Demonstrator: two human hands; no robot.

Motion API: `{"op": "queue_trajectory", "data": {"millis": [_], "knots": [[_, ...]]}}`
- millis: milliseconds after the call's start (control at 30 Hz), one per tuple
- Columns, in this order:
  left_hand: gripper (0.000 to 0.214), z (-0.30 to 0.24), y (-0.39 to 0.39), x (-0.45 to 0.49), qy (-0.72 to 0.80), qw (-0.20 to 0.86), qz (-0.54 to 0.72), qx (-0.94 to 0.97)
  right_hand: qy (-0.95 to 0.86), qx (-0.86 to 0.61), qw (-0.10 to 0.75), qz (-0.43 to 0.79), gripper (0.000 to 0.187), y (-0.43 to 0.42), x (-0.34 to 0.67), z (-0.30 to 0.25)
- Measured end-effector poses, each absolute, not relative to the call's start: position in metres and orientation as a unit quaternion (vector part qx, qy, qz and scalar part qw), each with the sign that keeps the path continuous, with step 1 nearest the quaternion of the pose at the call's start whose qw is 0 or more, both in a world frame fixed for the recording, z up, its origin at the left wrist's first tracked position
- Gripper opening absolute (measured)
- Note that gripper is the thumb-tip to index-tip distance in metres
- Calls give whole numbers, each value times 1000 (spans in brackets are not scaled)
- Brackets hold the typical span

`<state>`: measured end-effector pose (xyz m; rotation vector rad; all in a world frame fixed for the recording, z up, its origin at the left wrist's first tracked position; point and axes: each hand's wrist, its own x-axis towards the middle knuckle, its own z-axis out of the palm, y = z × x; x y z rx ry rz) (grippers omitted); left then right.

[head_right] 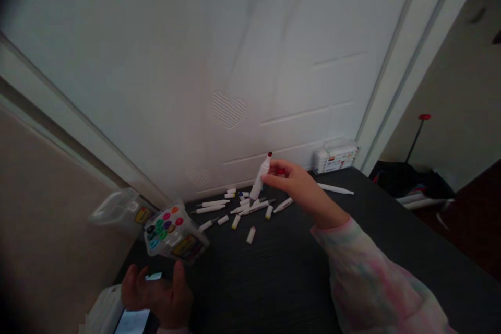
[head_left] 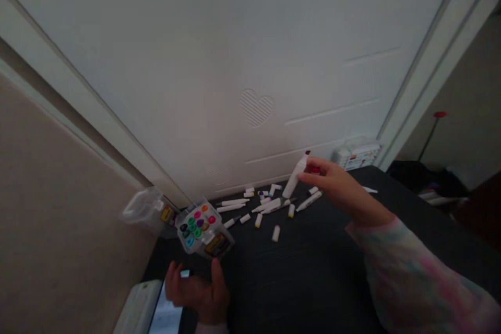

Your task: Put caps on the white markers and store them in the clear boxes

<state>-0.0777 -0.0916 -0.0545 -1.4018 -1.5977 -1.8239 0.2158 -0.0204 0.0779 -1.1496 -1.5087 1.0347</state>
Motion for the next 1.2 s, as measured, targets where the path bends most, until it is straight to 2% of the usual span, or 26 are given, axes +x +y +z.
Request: {"op": "queue_trajectory", "data": {"millis": [67, 133, 200, 233, 333, 467, 667, 800, 967, 1200], "knots": [[64, -49, -98, -68, -538, 172, -650, -509, -585, -421, 473, 507, 27, -33, 212, 72], [48, -37, -103, -53, -520, 113, -635, -560, -557, -399, 459, 565, 27, -43, 208, 61], [16, -20, -104, -35, -510, -83, -576, -633, -534, -384, 442, 610, 27, -52, 202, 47], [11, -13, -102, -26, -512, -199, -532, -645, -526, -378, 433, 627, 26, -56, 199, 39], [25, 1, -93, -2, -507, -463, -430, -587, -511, -365, 401, 667, 23, -64, 188, 17], [23, -7, -83, 12, -455, -656, -386, -461, -486, -364, 375, 701, 20, -68, 178, -6], [30, -27, -86, 10, -449, -744, -348, -351, -413, -341, 349, 769, 23, -75, 173, -24], [36, -30, -85, 9, -433, -785, -322, -306, -344, -323, 365, 803, 26, -77, 171, -33], [32, -32, -81, 7, -390, -810, -371, -232, -237, -308, 406, 827, 19, -70, 175, -38], [25, -31, -75, 2, -385, -813, -409, -154, -148, -323, 412, 839, 22, -67, 180, -40]]}}
